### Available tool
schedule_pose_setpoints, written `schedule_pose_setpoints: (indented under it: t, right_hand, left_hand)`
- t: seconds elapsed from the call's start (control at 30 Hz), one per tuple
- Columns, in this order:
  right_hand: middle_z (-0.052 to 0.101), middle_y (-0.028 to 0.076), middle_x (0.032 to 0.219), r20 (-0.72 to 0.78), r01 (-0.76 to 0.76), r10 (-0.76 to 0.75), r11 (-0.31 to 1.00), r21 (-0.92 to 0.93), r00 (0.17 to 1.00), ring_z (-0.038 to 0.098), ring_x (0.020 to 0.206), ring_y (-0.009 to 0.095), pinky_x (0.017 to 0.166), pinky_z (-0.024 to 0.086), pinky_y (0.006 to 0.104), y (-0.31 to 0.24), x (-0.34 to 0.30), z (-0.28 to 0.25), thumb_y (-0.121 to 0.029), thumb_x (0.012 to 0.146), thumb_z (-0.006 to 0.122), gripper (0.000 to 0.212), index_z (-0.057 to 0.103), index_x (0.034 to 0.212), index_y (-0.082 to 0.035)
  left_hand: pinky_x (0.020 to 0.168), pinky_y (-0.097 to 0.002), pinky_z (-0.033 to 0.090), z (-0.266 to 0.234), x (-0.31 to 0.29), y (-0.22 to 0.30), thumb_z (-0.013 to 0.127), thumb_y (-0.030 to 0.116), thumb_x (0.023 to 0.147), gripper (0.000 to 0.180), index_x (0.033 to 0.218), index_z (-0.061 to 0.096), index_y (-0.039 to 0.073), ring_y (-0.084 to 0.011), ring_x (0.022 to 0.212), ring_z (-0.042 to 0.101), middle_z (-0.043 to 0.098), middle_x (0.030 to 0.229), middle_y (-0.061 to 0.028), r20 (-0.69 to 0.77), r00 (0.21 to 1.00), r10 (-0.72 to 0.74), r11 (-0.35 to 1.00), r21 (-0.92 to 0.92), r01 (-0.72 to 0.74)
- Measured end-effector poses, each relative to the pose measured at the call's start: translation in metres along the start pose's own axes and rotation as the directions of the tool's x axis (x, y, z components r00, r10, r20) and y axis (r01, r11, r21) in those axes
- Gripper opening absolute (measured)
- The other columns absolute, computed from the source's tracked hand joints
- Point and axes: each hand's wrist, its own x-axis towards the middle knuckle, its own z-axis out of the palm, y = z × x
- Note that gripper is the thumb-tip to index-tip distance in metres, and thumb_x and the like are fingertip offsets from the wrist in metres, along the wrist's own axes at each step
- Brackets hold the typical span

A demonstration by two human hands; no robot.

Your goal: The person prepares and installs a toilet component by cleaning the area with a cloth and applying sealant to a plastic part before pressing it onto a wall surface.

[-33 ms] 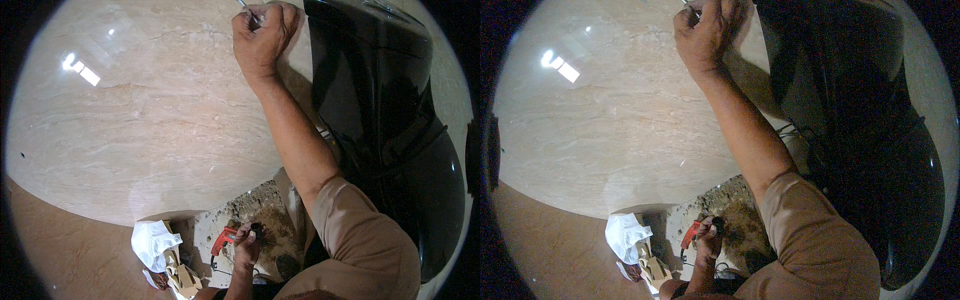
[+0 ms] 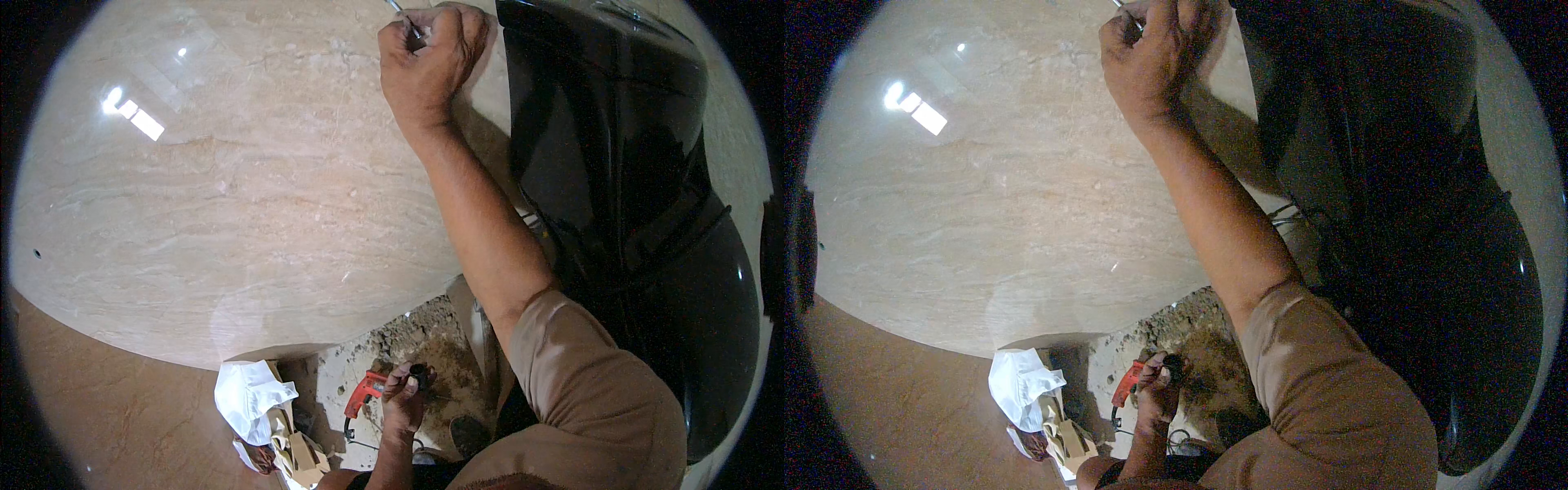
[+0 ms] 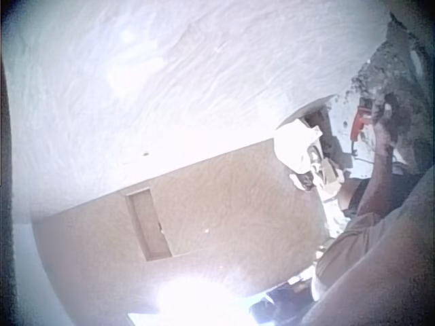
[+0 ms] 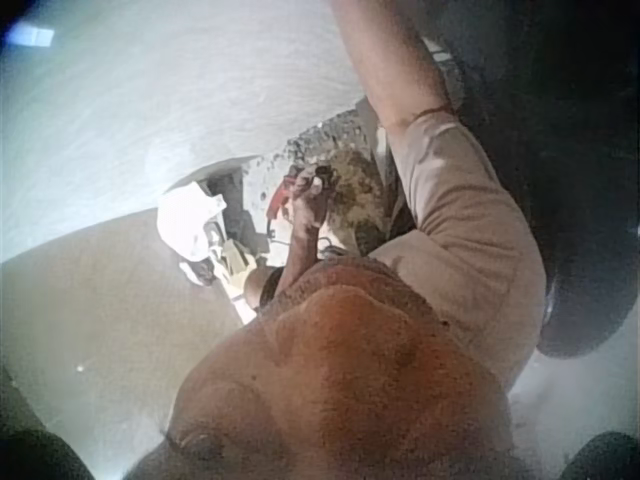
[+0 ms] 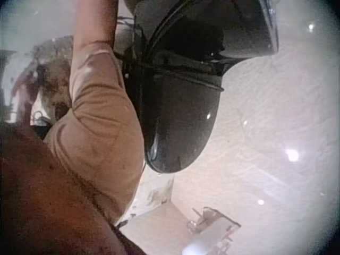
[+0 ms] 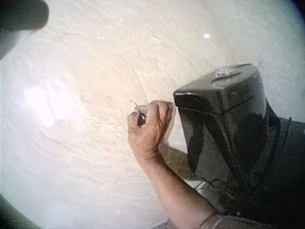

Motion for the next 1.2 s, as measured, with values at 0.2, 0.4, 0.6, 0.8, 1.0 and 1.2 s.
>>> schedule_pose_setpoints:
  t: [0.2, 0.4, 0.6, 0.8, 1.0, 1.2]
  right_hand:
    - [0.052, 0.011, 0.092, -0.058, 0.091, -0.091, 0.996, -0.009, 0.994, 0.048, 0.094, 0.031, 0.087, 0.036, 0.0472, 0.015, -0.008, 0.013, -0.009, 0.073, 0.072, 0.016, 0.059, 0.081, -0.007]
    - [0.052, 0.010, 0.089, -0.073, 0.087, -0.083, 0.995, 0.050, 0.994, 0.049, 0.089, 0.031, 0.086, 0.036, 0.0476, 0.021, -0.010, 0.017, -0.009, 0.072, 0.072, 0.016, 0.057, 0.079, -0.007]
    - [0.052, 0.011, 0.088, -0.070, 0.045, -0.042, 0.998, 0.038, 0.997, 0.050, 0.089, 0.032, 0.084, 0.038, 0.0474, 0.022, -0.013, 0.016, -0.011, 0.072, 0.073, 0.018, 0.059, 0.081, -0.007]
    - [0.054, 0.013, 0.090, -0.015, -0.009, 0.011, 0.996, 0.088, 1.000, 0.051, 0.092, 0.033, 0.085, 0.040, 0.0469, 0.023, -0.014, 0.010, -0.012, 0.074, 0.074, 0.018, 0.061, 0.085, -0.007]
    - [0.057, 0.015, 0.092, -0.009, -0.121, 0.122, 0.986, 0.118, 0.992, 0.054, 0.092, 0.035, 0.085, 0.043, 0.0468, 0.022, -0.010, 0.006, -0.006, 0.076, 0.071, 0.015, 0.061, 0.086, -0.003]
    - [0.064, 0.014, 0.095, 0.217, -0.534, 0.488, 0.766, 0.357, 0.846, 0.062, 0.087, 0.025, 0.079, 0.049, 0.0363, 0.009, -0.041, -0.047, -0.002, 0.090, 0.064, 0.015, 0.059, 0.104, 0.000]
  left_hand:
    - [0.087, -0.0431, 0.051, 0.039, 0.037, 0.062, 0.060, 0.014, 0.100, 0.018, 0.115, 0.062, 0.006, -0.0247, 0.096, 0.062, 0.065, 0.111, -0.0082, 0.108, 0.983, 0.149, 0.959, 0.228, -0.170]
    - [0.080, -0.0250, 0.043, 0.194, 0.084, 0.196, 0.058, 0.008, 0.099, 0.020, 0.117, 0.066, 0.002, -0.0106, 0.087, 0.051, 0.058, 0.096, -0.0026, 0.389, 0.663, 0.640, 0.329, 0.642, -0.693]
    - [0.083, -0.0418, 0.053, 0.342, 0.121, 0.253, 0.058, 0.000, 0.088, 0.054, 0.139, 0.058, 0.017, -0.0308, 0.094, 0.062, 0.063, 0.105, -0.0101, 0.922, 0.229, 0.311, -0.743, 0.386, -0.547]
    - [0.087, -0.0476, 0.055, 0.369, 0.129, 0.255, 0.056, 0.004, 0.087, 0.059, 0.144, 0.049, 0.019, -0.0397, 0.099, 0.063, 0.065, 0.116, -0.0141, 0.970, 0.207, 0.127, -0.924, 0.191, -0.331]
    - [0.085, -0.0420, 0.058, 0.376, 0.128, 0.254, 0.054, 0.006, 0.087, 0.064, 0.148, 0.049, 0.026, -0.0319, 0.097, 0.068, 0.069, 0.117, -0.0092, 0.957, 0.270, 0.101, -0.962, 0.163, -0.218]
    - [0.081, -0.0435, 0.059, 0.383, 0.128, 0.245, 0.053, 0.009, 0.088, 0.062, 0.148, 0.048, 0.027, -0.0325, 0.094, 0.070, 0.069, 0.117, -0.0088, 0.936, 0.320, 0.149, -0.962, 0.212, -0.171]
